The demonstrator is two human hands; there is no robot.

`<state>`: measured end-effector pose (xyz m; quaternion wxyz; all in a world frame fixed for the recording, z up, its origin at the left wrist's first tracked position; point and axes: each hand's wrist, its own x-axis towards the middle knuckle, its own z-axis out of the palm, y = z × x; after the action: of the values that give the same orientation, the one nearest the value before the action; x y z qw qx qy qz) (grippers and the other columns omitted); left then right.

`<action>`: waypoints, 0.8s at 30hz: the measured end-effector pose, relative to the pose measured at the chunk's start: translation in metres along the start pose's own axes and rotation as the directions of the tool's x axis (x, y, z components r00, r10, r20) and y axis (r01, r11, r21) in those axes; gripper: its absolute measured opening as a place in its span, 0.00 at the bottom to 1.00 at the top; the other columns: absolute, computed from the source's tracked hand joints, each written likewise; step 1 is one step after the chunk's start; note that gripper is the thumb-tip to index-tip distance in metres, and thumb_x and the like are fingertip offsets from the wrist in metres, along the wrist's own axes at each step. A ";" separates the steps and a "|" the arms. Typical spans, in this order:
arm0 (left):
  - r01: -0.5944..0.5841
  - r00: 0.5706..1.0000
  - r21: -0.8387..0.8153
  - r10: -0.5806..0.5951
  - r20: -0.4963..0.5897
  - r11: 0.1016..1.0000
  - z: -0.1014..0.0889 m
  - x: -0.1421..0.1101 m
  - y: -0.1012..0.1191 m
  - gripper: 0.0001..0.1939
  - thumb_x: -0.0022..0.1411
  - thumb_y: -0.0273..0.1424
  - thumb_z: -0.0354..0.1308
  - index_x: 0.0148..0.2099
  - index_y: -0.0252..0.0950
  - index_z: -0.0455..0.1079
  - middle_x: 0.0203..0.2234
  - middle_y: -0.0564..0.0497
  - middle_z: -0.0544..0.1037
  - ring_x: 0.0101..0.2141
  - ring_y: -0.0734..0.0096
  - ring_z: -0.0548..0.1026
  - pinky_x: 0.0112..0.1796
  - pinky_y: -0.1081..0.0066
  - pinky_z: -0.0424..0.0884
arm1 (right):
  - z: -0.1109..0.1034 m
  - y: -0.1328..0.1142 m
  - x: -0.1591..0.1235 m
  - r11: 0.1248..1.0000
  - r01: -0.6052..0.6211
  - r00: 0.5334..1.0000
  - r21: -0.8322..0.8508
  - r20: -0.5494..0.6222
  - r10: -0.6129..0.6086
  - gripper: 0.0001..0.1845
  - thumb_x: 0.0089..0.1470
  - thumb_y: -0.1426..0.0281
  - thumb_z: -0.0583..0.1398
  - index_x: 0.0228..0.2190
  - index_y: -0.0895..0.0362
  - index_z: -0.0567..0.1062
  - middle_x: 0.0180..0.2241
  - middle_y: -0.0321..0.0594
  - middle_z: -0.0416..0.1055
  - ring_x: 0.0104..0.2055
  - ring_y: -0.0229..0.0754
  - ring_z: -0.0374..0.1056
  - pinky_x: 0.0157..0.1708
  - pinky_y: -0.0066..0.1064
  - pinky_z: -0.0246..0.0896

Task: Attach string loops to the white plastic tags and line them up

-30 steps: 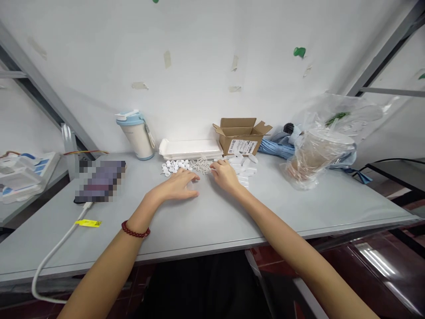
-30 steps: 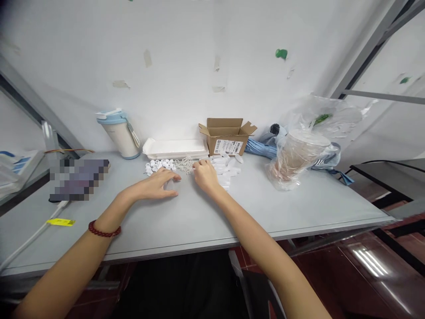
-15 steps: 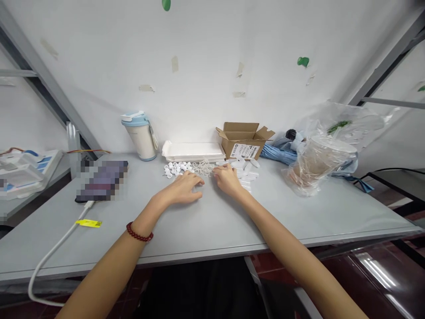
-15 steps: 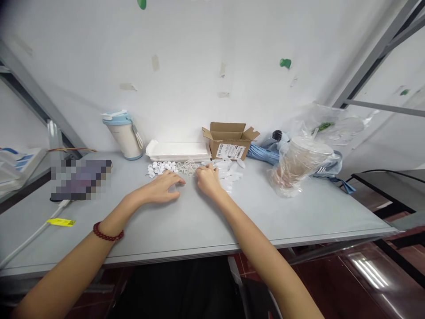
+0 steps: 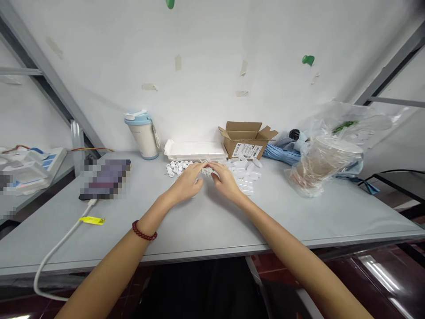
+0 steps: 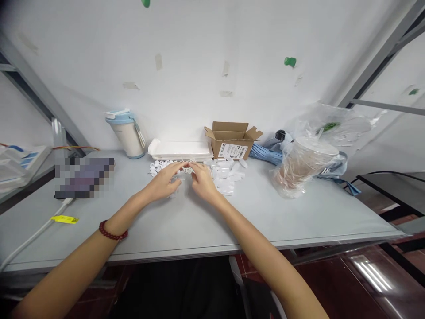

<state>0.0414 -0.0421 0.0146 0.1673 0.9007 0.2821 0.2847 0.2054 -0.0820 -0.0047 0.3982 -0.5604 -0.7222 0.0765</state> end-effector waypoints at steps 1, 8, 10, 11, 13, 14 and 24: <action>0.004 1.000 -0.004 -0.004 0.000 1.000 0.000 0.000 0.000 0.29 0.52 0.21 0.45 0.58 0.34 0.62 0.51 0.44 0.71 0.51 0.62 0.68 0.52 0.61 0.66 | 0.001 -0.003 -0.001 1.000 0.016 1.000 0.017 0.007 -0.016 0.27 0.50 0.82 0.48 0.50 0.59 0.70 0.53 0.46 0.69 0.55 0.43 0.62 0.56 0.39 0.53; 0.105 0.990 -0.033 -0.108 -0.093 0.994 -0.004 0.002 0.002 0.23 0.55 0.25 0.46 0.53 0.34 0.68 0.45 0.45 0.76 0.45 0.63 0.73 0.46 0.64 0.70 | 0.001 -0.005 0.000 0.996 -0.005 1.000 0.088 0.012 0.004 0.22 0.57 0.79 0.47 0.50 0.58 0.69 0.48 0.45 0.72 0.50 0.41 0.65 0.50 0.34 0.58; 0.146 0.982 -0.043 -0.150 -0.112 0.988 -0.006 0.002 0.004 0.20 0.57 0.28 0.48 0.51 0.34 0.70 0.43 0.46 0.77 0.42 0.63 0.74 0.43 0.65 0.71 | -0.002 0.000 0.001 0.999 -0.041 0.999 0.005 0.013 0.041 0.20 0.60 0.75 0.48 0.52 0.59 0.67 0.48 0.47 0.71 0.50 0.42 0.65 0.49 0.35 0.58; 0.156 0.980 -0.052 -0.161 -0.115 0.986 -0.008 0.003 0.005 0.18 0.58 0.30 0.48 0.49 0.35 0.71 0.42 0.47 0.78 0.41 0.64 0.75 0.41 0.66 0.72 | -0.005 0.003 0.002 0.995 -0.060 0.998 -0.085 0.018 0.061 0.19 0.61 0.73 0.48 0.52 0.60 0.66 0.49 0.49 0.71 0.50 0.44 0.64 0.49 0.37 0.57; 0.162 0.977 -0.072 -0.170 -0.128 0.984 -0.010 0.003 0.005 0.15 0.59 0.32 0.49 0.44 0.36 0.73 0.38 0.48 0.79 0.38 0.65 0.75 0.39 0.68 0.72 | -0.012 0.008 0.003 0.939 -0.094 0.993 -0.331 0.037 0.112 0.18 0.61 0.71 0.50 0.51 0.61 0.67 0.50 0.53 0.69 0.52 0.51 0.61 0.50 0.42 0.55; 0.161 0.975 -0.080 -0.171 -0.140 0.984 -0.010 0.003 0.004 0.14 0.59 0.33 0.49 0.42 0.36 0.74 0.37 0.49 0.80 0.37 0.65 0.76 0.38 0.68 0.72 | -0.015 0.010 0.003 0.887 -0.106 0.988 -0.450 0.050 0.143 0.18 0.60 0.71 0.51 0.50 0.62 0.68 0.50 0.55 0.68 0.53 0.54 0.60 0.49 0.45 0.54; 0.145 0.971 -0.034 -0.149 -0.186 0.989 -0.007 0.004 -0.005 0.13 0.58 0.32 0.51 0.43 0.36 0.72 0.35 0.49 0.80 0.36 0.66 0.76 0.40 0.66 0.71 | -0.018 0.013 0.000 0.720 -0.086 0.949 -0.689 0.162 0.269 0.16 0.55 0.78 0.52 0.45 0.63 0.70 0.43 0.58 0.72 0.51 0.59 0.59 0.47 0.51 0.51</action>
<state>0.0376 -0.0351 0.0196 0.1696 0.8446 0.3599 0.3583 0.2270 -0.0835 0.0003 0.0647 -0.7189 -0.6872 -0.0817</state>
